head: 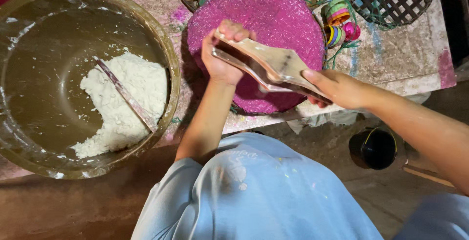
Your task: The person presses dough through a handheld extruder to form noodle nests on a round pink board, reloading dough from a large bowl between presses. They wipe the tool, add small colored rings around the board, and lift the finished board of noodle nests at the end.
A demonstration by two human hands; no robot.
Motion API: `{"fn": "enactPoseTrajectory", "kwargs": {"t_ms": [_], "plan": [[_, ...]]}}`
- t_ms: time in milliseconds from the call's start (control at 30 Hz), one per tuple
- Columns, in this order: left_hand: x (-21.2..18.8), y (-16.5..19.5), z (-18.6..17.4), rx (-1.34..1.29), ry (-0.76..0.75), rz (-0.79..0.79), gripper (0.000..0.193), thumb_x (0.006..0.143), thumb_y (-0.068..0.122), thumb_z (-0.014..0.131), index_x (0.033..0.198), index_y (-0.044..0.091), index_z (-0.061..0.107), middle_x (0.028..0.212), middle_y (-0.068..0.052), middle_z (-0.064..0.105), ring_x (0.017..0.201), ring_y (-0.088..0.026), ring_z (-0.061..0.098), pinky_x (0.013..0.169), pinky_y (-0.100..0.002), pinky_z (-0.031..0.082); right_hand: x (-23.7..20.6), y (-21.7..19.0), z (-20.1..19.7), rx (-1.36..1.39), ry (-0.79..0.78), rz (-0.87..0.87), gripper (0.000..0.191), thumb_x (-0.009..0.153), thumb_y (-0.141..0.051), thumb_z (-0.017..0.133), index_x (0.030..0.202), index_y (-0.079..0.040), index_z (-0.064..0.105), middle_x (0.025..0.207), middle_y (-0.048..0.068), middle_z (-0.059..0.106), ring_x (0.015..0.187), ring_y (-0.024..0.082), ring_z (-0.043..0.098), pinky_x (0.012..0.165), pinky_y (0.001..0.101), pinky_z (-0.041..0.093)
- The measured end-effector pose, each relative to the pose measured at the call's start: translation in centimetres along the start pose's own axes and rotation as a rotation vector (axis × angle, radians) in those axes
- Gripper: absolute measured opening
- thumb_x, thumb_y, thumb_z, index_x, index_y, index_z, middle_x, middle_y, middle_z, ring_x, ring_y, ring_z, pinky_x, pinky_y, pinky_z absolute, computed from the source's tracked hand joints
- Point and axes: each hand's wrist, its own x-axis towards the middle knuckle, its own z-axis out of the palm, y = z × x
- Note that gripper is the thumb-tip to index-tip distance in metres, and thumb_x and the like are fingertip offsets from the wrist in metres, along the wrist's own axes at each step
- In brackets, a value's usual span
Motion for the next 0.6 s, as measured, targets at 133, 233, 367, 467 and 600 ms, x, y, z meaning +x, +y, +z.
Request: {"fn": "enactPoseTrajectory", "kwargs": {"t_ms": [133, 233, 367, 467, 600], "plan": [[0.3, 1.7, -1.1, 0.041, -0.086, 0.044, 0.025, 0.101, 0.038, 0.051, 0.092, 0.015, 0.05, 0.085, 0.001, 0.051, 0.083, -0.015, 0.052, 0.103, -0.041, 0.048, 0.8, -1.5, 2.5, -0.168, 0.143, -0.172, 0.075, 0.101, -0.065, 0.032, 0.08, -0.001, 0.065, 0.064, 0.007, 0.06, 0.059, 0.019, 0.059, 0.058, 0.0373, 0.05], [-0.6, 1.8, -1.6, 0.063, -0.069, 0.048, 0.027, 0.101, 0.041, 0.051, 0.092, 0.015, 0.049, 0.082, 0.002, 0.05, 0.081, -0.014, 0.052, 0.098, -0.041, 0.05, 0.1, -2.5, 3.2, -0.119, 0.103, -0.192, 0.072, 0.1, -0.064, 0.031, 0.082, -0.003, 0.064, 0.065, 0.007, 0.06, 0.059, 0.019, 0.059, 0.057, 0.0369, 0.051], [-0.4, -0.3, -1.7, 0.053, 0.025, 0.091, 0.024, 0.098, 0.039, 0.049, 0.086, 0.018, 0.049, 0.08, 0.004, 0.049, 0.08, -0.014, 0.051, 0.095, -0.042, 0.051, -1.1, -3.4, 1.0, -0.162, 0.093, -0.058, 0.067, 0.097, -0.063, 0.031, 0.085, -0.007, 0.066, 0.064, 0.005, 0.061, 0.057, 0.02, 0.06, 0.055, 0.0377, 0.052], [1.2, -0.4, -1.2, 0.113, 0.002, 0.134, 0.026, 0.1, 0.041, 0.048, 0.088, 0.018, 0.049, 0.08, 0.003, 0.05, 0.079, -0.014, 0.051, 0.093, -0.041, 0.051, -0.7, -3.9, 0.5, -0.256, 0.168, -0.124, 0.069, 0.101, -0.061, 0.032, 0.082, -0.004, 0.065, 0.063, 0.007, 0.06, 0.058, 0.02, 0.059, 0.058, 0.0369, 0.05], [1.0, 2.0, -0.5, 0.126, -0.043, 0.1, 0.03, 0.098, 0.045, 0.048, 0.087, 0.017, 0.05, 0.079, 0.004, 0.051, 0.076, -0.013, 0.051, 0.089, -0.039, 0.052, 0.1, -4.2, 2.0, -0.192, 0.156, -0.248, 0.068, 0.103, -0.06, 0.03, 0.081, -0.003, 0.06, 0.062, 0.006, 0.06, 0.056, 0.018, 0.059, 0.056, 0.0356, 0.051]]}}
